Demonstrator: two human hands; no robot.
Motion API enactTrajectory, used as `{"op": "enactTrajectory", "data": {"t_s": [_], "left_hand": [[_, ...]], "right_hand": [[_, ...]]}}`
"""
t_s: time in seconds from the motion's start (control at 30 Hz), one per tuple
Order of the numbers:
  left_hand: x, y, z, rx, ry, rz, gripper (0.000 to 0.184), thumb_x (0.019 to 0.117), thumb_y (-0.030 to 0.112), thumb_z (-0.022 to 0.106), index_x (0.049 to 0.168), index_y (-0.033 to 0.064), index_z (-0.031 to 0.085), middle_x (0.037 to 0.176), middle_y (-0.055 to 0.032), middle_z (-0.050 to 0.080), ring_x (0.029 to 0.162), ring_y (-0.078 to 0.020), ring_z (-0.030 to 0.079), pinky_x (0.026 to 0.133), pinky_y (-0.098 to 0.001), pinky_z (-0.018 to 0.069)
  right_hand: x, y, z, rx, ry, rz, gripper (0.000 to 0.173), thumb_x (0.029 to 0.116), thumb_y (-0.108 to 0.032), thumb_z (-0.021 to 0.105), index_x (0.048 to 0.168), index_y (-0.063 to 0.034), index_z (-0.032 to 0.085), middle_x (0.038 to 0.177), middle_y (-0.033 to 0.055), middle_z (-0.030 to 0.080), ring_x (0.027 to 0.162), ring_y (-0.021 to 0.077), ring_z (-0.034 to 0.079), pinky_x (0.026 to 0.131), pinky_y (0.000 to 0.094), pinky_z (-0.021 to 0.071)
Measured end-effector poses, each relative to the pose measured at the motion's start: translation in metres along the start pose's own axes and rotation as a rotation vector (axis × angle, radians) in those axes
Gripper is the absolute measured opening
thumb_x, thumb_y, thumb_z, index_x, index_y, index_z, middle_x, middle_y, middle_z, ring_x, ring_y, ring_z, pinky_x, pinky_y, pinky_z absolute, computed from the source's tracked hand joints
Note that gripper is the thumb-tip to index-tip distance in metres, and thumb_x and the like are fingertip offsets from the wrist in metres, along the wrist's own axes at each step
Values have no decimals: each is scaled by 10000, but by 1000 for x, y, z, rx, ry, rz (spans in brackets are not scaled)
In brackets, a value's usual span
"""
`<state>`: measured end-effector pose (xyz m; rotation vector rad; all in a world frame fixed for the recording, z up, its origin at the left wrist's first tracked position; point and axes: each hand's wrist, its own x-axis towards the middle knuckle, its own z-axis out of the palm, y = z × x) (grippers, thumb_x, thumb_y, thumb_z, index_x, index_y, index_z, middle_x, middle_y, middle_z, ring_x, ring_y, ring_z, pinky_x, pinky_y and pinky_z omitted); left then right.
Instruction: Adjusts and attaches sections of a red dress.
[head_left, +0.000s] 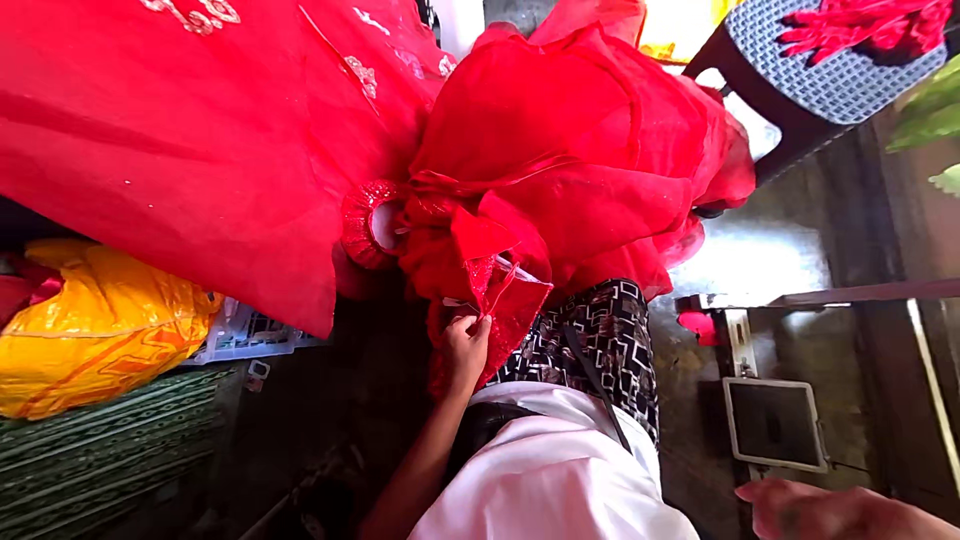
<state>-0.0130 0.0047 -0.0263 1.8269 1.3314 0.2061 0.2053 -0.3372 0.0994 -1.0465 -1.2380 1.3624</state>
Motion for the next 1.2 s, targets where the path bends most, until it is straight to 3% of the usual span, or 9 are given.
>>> {"op": "enactTrajectory", "data": {"t_s": [0.1,0.17,0.23,0.33,0.43,0.57,0.77,0.97,1.2], "left_hand": [[-2,-2,2,53,62,28,250,979,214,654,971,-3,778,1025,-166,739,1030,-299,695,955,-529,506],[-3,0,3,72,61,28,242,977,216,654,972,12,783,1033,-155,744,1031,-294,698,954,-541,500],[-3,2,3,71,55,27,239,978,213,656,971,9,781,1028,-155,741,1030,-300,695,959,-551,489],[-4,2,1,67,77,45,224,969,200,669,959,8,783,1009,-155,742,1007,-307,698,941,-557,495],[-2,7,-4,123,14,29,260,1000,226,639,1015,7,780,1068,-164,740,1057,-313,693,978,-561,484],[-3,3,-7,149,51,47,242,989,216,638,1043,28,781,1046,-156,745,1023,-314,706,938,-553,515],[-2,-2,-10,175,41,36,244,1002,200,622,1015,5,769,1051,-166,743,1026,-322,709,940,-550,523],[0,0,-8,167,39,72,282,1008,225,624,971,-23,754,978,-172,735,943,-312,708,891,-534,532],[-7,0,-5,115,6,-4,233,991,179,651,1065,-10,766,1093,-184,742,1074,-305,704,992,-519,518]], "right_hand": [[-48,56,-12,9,539,404,384,1051,-464,517,1069,-202,799,1080,-23,778,1074,145,720,993,379,572],[-33,80,-18,-450,902,737,242,1038,-194,595,1083,-28,765,1092,168,739,1047,333,694,914,576,521],[18,84,-20,-800,960,742,192,985,-79,638,1061,73,728,1035,289,704,957,438,690,848,660,502],[132,60,-2,-710,804,456,214,1001,-131,628,1073,39,736,960,163,741,806,220,718,780,417,598],[235,70,15,-729,506,296,168,971,-133,672,1019,-15,783,976,157,734,935,298,706,871,510,555],[321,102,21,-776,146,424,207,986,-156,663,1147,-78,766,1177,174,687,1132,363,644,949,578,512],[351,124,15,-772,24,230,155,985,-108,641,1033,-4,746,1144,207,660,1140,388,609,969,577,478],[357,95,1,-801,-218,444,213,1031,-74,549,1110,30,717,1115,238,688,1086,396,648,960,582,473],[344,119,10,-841,-153,290,195,1017,-138,590,1054,-32,749,1163,187,663,1102,368,640,924,583,503]]}}
